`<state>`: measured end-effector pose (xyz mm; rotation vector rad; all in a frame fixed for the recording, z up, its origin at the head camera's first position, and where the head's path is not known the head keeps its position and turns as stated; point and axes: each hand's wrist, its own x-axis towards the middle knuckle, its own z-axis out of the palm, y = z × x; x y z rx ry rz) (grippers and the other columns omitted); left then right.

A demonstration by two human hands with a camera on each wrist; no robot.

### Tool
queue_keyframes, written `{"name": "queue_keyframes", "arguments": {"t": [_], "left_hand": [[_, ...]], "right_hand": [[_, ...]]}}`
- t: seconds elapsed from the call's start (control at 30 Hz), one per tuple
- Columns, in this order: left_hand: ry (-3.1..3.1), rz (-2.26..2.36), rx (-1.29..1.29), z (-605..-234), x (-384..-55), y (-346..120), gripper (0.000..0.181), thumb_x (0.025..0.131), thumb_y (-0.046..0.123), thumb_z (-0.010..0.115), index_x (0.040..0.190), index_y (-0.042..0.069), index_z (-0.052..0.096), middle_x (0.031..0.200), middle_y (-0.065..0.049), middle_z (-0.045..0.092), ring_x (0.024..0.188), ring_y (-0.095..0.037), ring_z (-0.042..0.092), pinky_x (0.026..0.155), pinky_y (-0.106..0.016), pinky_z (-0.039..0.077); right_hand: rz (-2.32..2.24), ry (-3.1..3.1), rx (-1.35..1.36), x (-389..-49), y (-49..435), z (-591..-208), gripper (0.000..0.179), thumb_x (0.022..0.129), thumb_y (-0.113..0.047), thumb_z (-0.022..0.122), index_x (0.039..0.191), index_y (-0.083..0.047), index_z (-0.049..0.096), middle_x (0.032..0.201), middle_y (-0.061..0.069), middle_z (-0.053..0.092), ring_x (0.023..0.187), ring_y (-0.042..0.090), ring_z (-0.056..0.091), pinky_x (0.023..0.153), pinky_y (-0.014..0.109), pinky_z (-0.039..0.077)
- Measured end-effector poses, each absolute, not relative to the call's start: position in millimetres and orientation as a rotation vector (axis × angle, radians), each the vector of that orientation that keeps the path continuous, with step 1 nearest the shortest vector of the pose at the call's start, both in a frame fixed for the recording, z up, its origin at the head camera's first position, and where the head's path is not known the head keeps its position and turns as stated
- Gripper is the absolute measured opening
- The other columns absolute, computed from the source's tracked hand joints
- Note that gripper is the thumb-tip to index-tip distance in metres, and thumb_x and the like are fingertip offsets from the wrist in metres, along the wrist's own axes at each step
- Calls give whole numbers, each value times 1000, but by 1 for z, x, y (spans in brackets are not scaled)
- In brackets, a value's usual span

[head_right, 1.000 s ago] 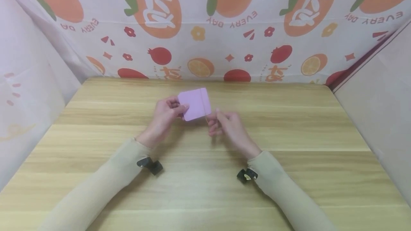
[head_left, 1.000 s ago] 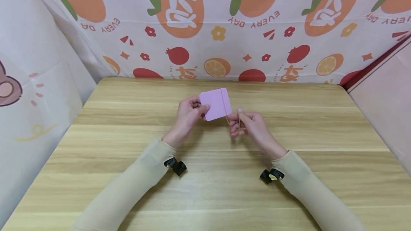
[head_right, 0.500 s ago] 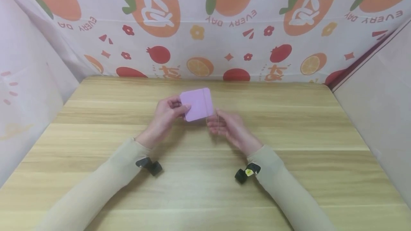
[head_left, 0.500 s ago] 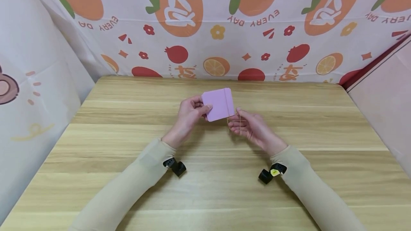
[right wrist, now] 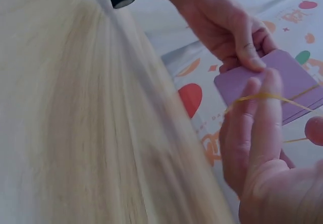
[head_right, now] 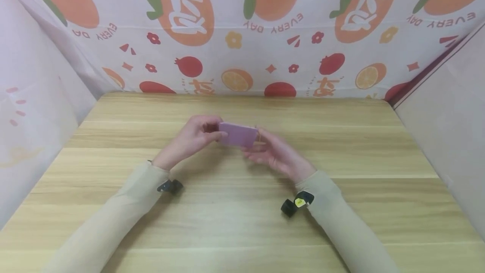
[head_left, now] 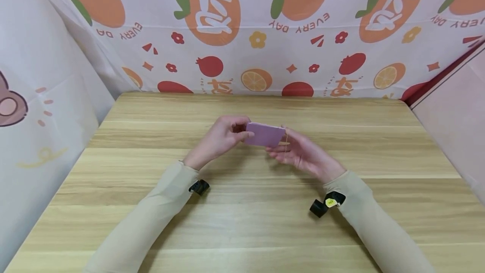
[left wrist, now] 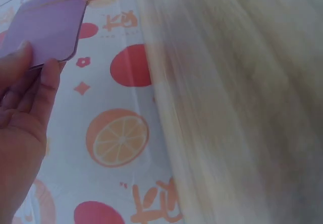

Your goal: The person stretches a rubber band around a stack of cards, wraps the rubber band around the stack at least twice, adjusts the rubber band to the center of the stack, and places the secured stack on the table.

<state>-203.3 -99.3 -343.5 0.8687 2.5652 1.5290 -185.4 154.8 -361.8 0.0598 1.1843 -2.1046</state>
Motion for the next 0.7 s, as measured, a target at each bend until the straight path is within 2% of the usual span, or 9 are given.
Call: {"name": "queue_keyframes", "arguments": {"t": [0.23, 0.37, 0.47, 0.6, 0.7], "left_hand": [[2614, 1386, 1048, -339, -201, -98, 11, 90, 0, 70, 88, 11, 69, 84, 1, 65, 74, -16, 55, 64, -32, 48], [2658, 1323, 1183, -338, -200, -96, 13, 88, -4, 70, 84, 9, 68, 82, 0, 64, 72, -14, 54, 64, -29, 48], [2683, 1278, 1281, -339, -199, -95, 15, 87, -7, 69, 85, 8, 68, 80, 1, 62, 70, -12, 52, 61, -27, 45], [2699, 1245, 1349, -342, -198, -92, 14, 87, -7, 69, 87, 7, 69, 81, 1, 63, 70, -12, 52, 61, -27, 45], [2699, 1288, 1278, -343, -197, -91, 12, 88, -4, 70, 89, 7, 69, 86, 0, 67, 72, -12, 55, 64, -27, 48]], "right_hand": [[-2098, 1084, 48, -184, 155, -358, 59, 99, -42, 57, 139, -9, 29, 136, 30, 39, 118, 41, 56, 86, 38, 54], [-2101, 1073, 29, -182, 154, -356, 55, 99, -42, 56, 134, -8, 31, 142, 30, 33, 130, 49, 42, 95, 46, 47], [-2103, 1086, 16, -181, 153, -356, 54, 100, -40, 56, 135, -6, 33, 143, 29, 31, 132, 52, 36, 99, 50, 43], [-2099, 1135, 29, -181, 152, -357, 56, 100, -39, 56, 139, -6, 33, 141, 27, 33, 128, 51, 42, 99, 49, 44], [-2069, 1237, 21, -181, 150, -359, 52, 102, -40, 52, 138, -8, 34, 130, 26, 43, 115, 43, 58, 94, 43, 49]]}}
